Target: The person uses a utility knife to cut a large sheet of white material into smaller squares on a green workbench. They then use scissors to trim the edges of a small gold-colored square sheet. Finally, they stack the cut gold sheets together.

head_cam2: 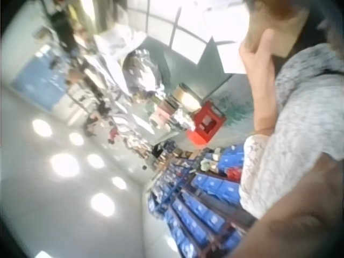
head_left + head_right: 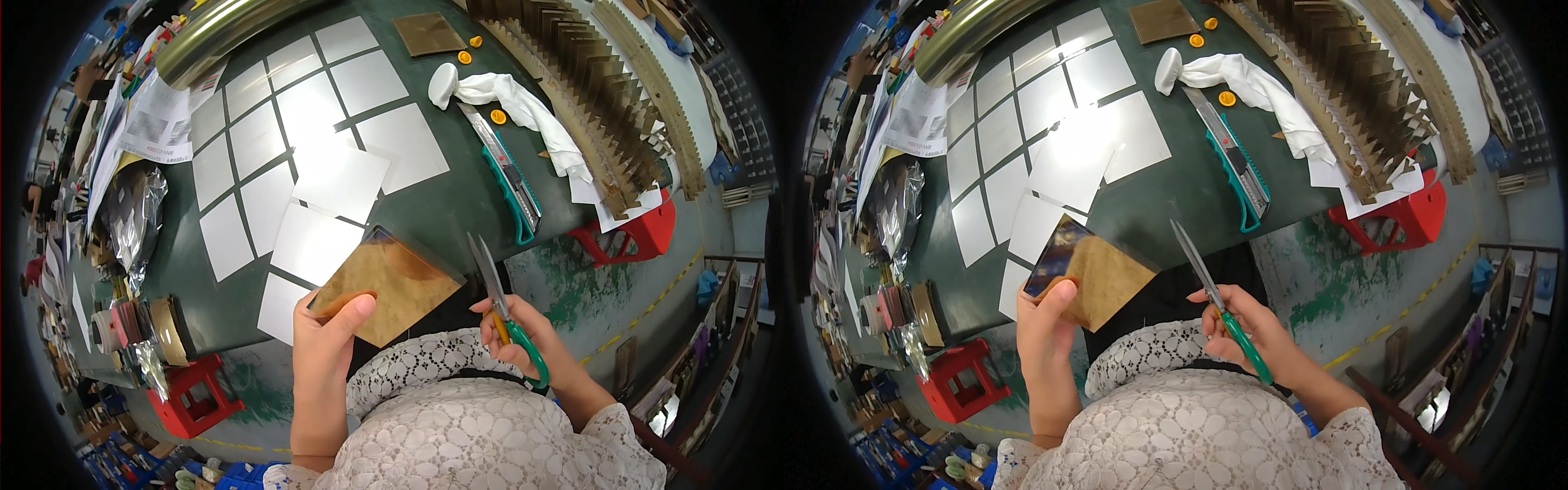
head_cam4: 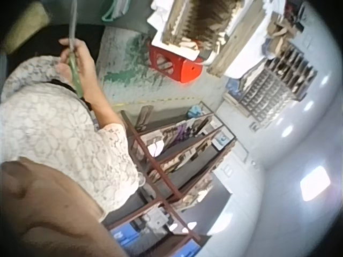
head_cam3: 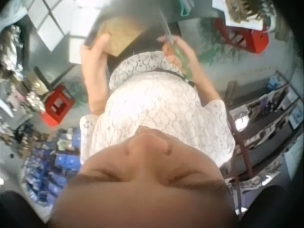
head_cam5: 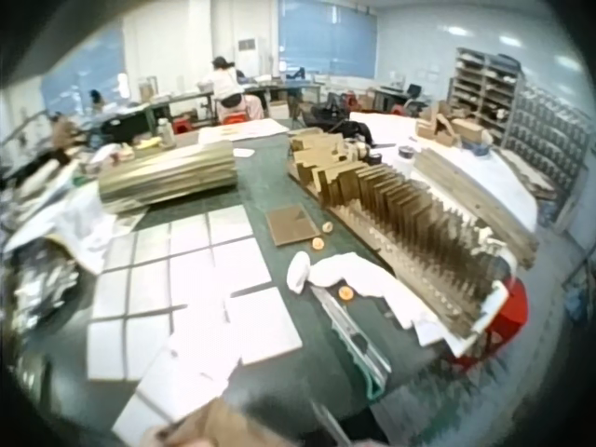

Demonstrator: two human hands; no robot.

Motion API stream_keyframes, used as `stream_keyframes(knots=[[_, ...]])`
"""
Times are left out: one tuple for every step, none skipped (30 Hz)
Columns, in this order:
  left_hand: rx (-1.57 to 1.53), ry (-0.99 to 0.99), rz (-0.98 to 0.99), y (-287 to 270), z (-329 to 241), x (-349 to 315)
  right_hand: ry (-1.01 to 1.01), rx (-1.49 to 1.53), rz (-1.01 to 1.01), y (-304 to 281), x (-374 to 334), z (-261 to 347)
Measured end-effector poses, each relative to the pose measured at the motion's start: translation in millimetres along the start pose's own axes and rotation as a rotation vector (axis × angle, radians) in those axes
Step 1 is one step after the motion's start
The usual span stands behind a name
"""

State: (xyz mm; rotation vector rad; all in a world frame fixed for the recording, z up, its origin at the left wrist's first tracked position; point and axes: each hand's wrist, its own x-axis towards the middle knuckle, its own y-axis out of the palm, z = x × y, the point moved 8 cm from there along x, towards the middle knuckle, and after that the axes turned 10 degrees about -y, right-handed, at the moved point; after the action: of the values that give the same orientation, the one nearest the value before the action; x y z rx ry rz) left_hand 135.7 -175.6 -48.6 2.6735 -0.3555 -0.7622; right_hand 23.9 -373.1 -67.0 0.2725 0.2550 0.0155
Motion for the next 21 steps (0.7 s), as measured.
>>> stream_keyframes(knots=[[-0.076, 0.003, 0.002, -2.0, 3.4, 2.1, 0.012, 0.003, 0.007, 1.7, -0.3, -1.0], [-0.109, -0.009, 0.000, -3.4, 5.6, 4.2, 0.035, 0.006, 0.027, 2.5, -1.0, -3.1], [-0.127, -0.012, -0.032, -5.3, 5.4, 4.9, 0.059, 0.010, 0.047, 2.7, -1.8, -5.9], [-0.145, -0.015, -0.065, -6.3, 5.4, 5.5, 0.082, 0.014, 0.068, 3.5, -2.4, -8.9], [-0.163, -0.017, -0.097, -8.2, 5.6, 5.3, 0.059, -0.012, 0.083, 4.1, -1.5, -9.2], [-0.139, -0.011, -0.094, -7.0, 5.6, 6.3, 0.034, -0.040, 0.092, 3.4, -1.0, -9.8], [-0.116, -0.004, -0.092, -6.1, 5.7, 7.1, 0.010, -0.068, 0.102, 3.1, -0.6, -9.3], [-0.092, 0.002, -0.089, -5.3, 5.8, 7.7, -0.018, -0.092, 0.120, 3.8, 0.0, -6.9], [-0.073, 0.005, -0.099, -5.6, 5.9, 7.6, -0.044, -0.116, 0.139, 5.1, 1.1, -3.8], [-0.053, 0.007, -0.109, -6.0, 6.0, 7.4, -0.071, -0.139, 0.157, 6.3, 2.0, -1.1], [-0.033, 0.009, -0.118, -6.5, 6.1, 7.1, -0.077, -0.153, 0.161, 6.3, 2.4, -0.5], [-0.020, 0.018, -0.109, -5.4, 5.8, 6.8, -0.083, -0.165, 0.167, 6.1, 2.8, -0.3], [-0.007, 0.027, -0.100, -4.2, 5.6, 6.5, -0.089, -0.178, 0.173, 5.9, 3.2, 0.0], [0.006, 0.036, -0.091, -2.9, 5.3, 6.2, -0.086, -0.185, 0.171, 5.3, 3.8, 0.4], [0.011, 0.034, -0.087, -2.3, 5.4, 6.2, -0.082, -0.194, 0.169, 5.4, 4.8, 1.7], [0.016, 0.032, -0.083, -1.5, 5.5, 6.1, -0.079, -0.203, 0.167, 5.3, 5.5, 2.4], [0.020, 0.031, -0.079, -0.4, 5.5, 6.0, -0.085, -0.213, 0.165, 5.2, 5.8, 3.2], [0.027, 0.036, -0.086, 0.7, 4.8, 5.6, -0.093, -0.222, 0.163, 4.8, 6.1, 3.6], [0.033, 0.042, -0.093, 2.2, 3.7, 5.2, -0.101, -0.231, 0.162, 4.5, 6.4, 4.2], [0.040, 0.047, -0.100, 3.3, 2.8, 4.7, -0.096, -0.231, 0.161, 4.3, 6.5, 4.1], [0.040, 0.048, -0.097, 4.6, 2.5, 4.5, -0.091, -0.231, 0.160, 3.9, 6.5, 4.2]])
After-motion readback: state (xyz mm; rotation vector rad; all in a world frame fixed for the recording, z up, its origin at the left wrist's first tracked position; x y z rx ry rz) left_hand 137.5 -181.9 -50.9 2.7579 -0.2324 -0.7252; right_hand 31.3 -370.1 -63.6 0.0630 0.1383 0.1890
